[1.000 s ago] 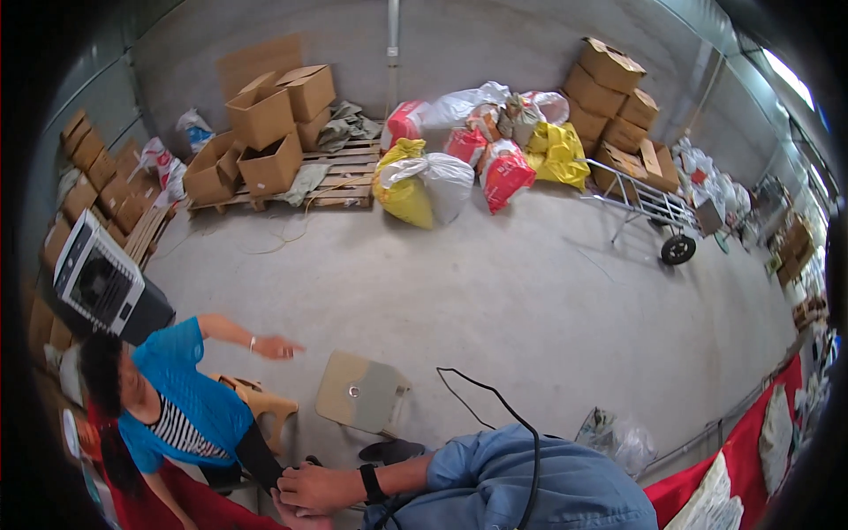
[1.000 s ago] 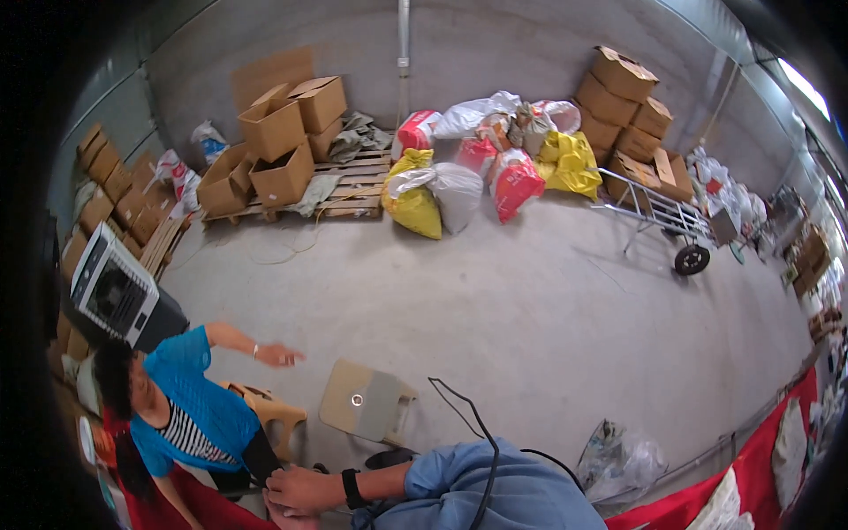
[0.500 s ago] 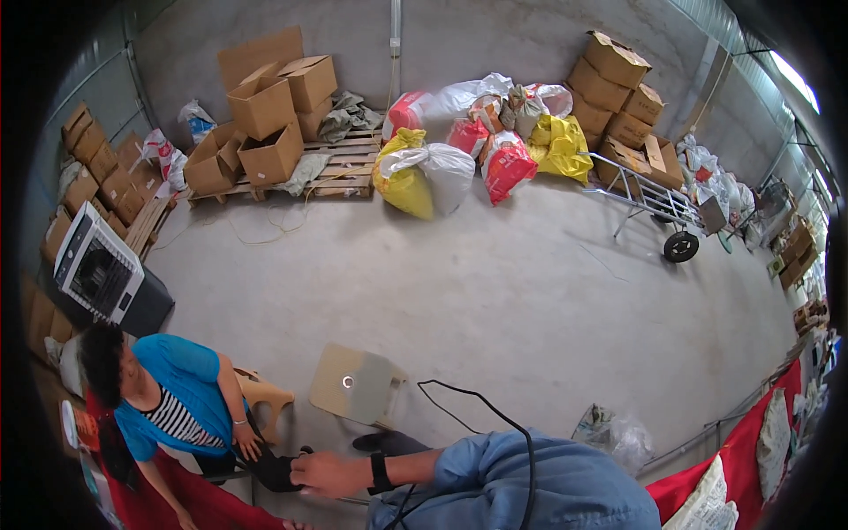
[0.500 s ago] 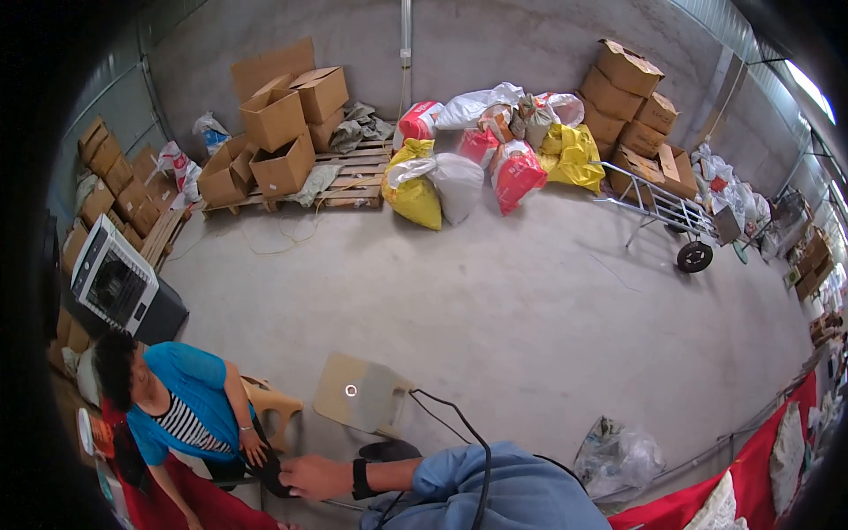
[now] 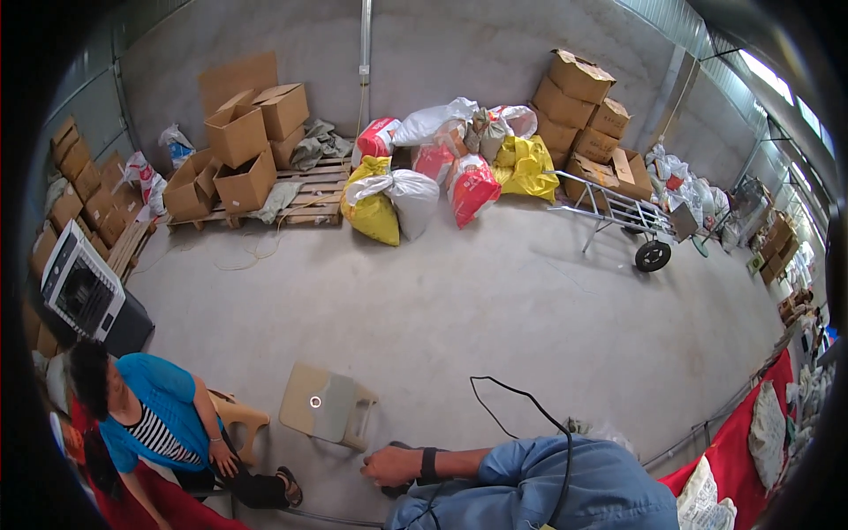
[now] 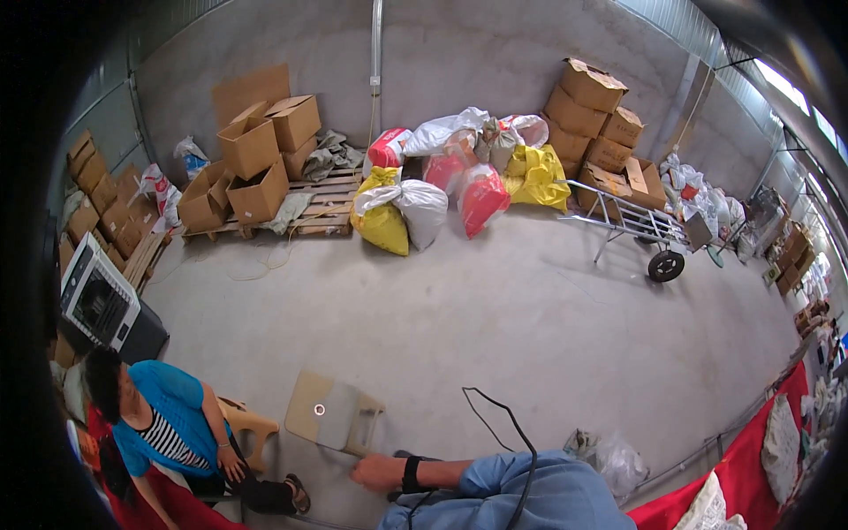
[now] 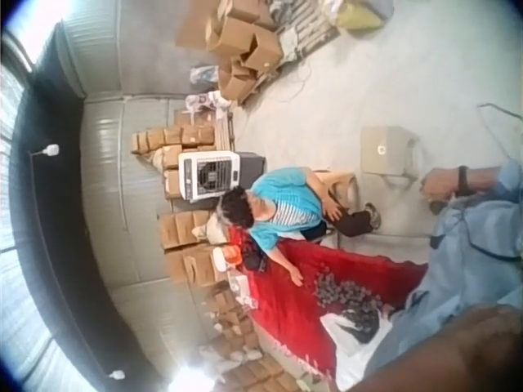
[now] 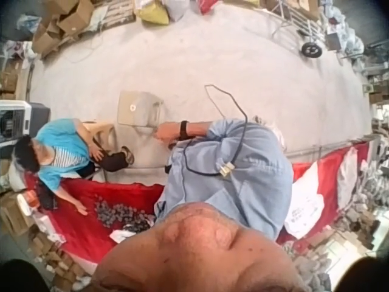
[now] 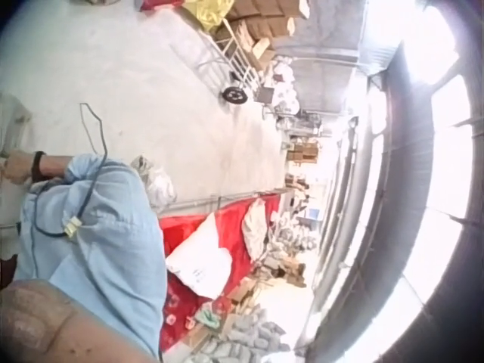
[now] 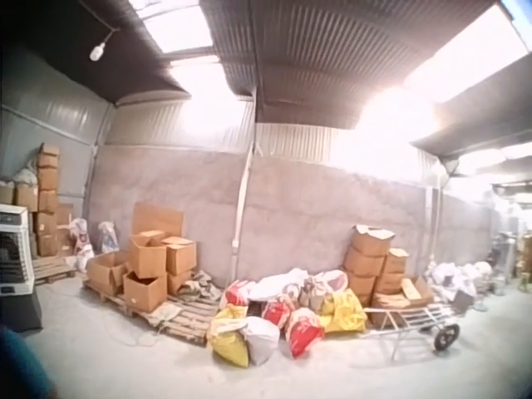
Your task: Inspecting and sorting small black circular discs on a red work table in a manufacturing facility.
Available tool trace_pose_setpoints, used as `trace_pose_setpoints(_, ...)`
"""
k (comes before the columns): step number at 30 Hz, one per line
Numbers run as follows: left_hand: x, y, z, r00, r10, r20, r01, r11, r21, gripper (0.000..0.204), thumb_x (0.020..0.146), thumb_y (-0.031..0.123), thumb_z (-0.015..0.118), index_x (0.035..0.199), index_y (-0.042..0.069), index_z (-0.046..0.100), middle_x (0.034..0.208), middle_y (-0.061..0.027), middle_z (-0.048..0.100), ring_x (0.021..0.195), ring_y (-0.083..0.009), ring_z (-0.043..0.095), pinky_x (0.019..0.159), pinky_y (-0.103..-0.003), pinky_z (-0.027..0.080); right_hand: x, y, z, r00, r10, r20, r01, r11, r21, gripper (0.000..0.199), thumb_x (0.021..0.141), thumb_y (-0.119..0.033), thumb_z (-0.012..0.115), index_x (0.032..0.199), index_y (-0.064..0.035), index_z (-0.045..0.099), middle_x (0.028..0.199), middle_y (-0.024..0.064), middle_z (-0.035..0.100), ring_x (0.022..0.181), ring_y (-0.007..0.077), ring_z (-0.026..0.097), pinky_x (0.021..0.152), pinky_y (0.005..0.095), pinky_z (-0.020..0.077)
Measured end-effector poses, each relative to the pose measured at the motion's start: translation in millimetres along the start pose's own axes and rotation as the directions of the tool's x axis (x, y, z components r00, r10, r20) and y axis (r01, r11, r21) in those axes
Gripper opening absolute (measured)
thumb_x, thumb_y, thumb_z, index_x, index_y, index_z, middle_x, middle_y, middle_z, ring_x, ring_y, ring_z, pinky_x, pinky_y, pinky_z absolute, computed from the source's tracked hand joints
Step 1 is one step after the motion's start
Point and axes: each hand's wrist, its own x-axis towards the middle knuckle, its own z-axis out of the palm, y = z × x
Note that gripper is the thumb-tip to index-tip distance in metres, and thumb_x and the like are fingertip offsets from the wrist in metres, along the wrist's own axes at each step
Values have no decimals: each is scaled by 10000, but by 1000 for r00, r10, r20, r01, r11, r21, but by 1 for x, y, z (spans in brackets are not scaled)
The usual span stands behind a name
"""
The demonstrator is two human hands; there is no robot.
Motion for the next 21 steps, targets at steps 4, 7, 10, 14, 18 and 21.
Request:
trace_pose_setpoints(4,42,0,9,995,45,84,-53,994,94,406,817,410,648,1082,103,627,956,-123,677,891,-264,670,749,-408,507,-22,21,-5,1000,-7,2,7,1000,7,279,779,-179,698,951,-2,567,888,180,620,826,404,658,704,507,532)
trace_pose_setpoints(7,96,11,12,982,86,169,-116,977,177,397,805,420,652,1055,112,641,934,-116,681,875,-265,675,732,-409,509,-45,44,-15,995,-20,-102,24,999,36,280,770,-170,699,950,-2,565,890,176,622,825,406,659,698,509,533)
trace_pose_setpoints(10,164,38,29,954,123,272,-194,948,251,389,793,431,655,1028,120,655,911,-110,685,860,-265,679,715,-410,511,-83,75,-38,987,53,-151,-42,996,79,272,778,-156,692,959,0,561,894,178,620,828,411,654,691,514,530)
trace_pose_setpoints(14,276,99,74,890,167,424,-323,887,329,379,777,445,660,991,132,673,881,-101,691,839,-266,685,692,-411,513,-162,147,-73,959,150,-242,-110,979,170,260,803,-158,676,975,-1,561,921,188,615,854,418,639,709,526,517)
trace_pose_setpoints(18,370,163,104,785,153,600,-450,807,383,371,761,459,665,955,144,692,851,-92,696,818,-266,692,670,-412,515,-255,221,-107,902,316,-296,-263,943,204,264,816,-183,689,973,-11,565,926,202,626,871,425,635,729,524,509)
trace_pose_setpoints(21,420,202,141,723,110,682,-499,766,406,366,749,470,669,927,152,705,829,-85,700,802,-267,696,652,-413,517,-322,257,-165,847,446,-289,-379,888,259,262,822,-191,687,975,-13,573,937,200,630,875,419,637,732,515,511)
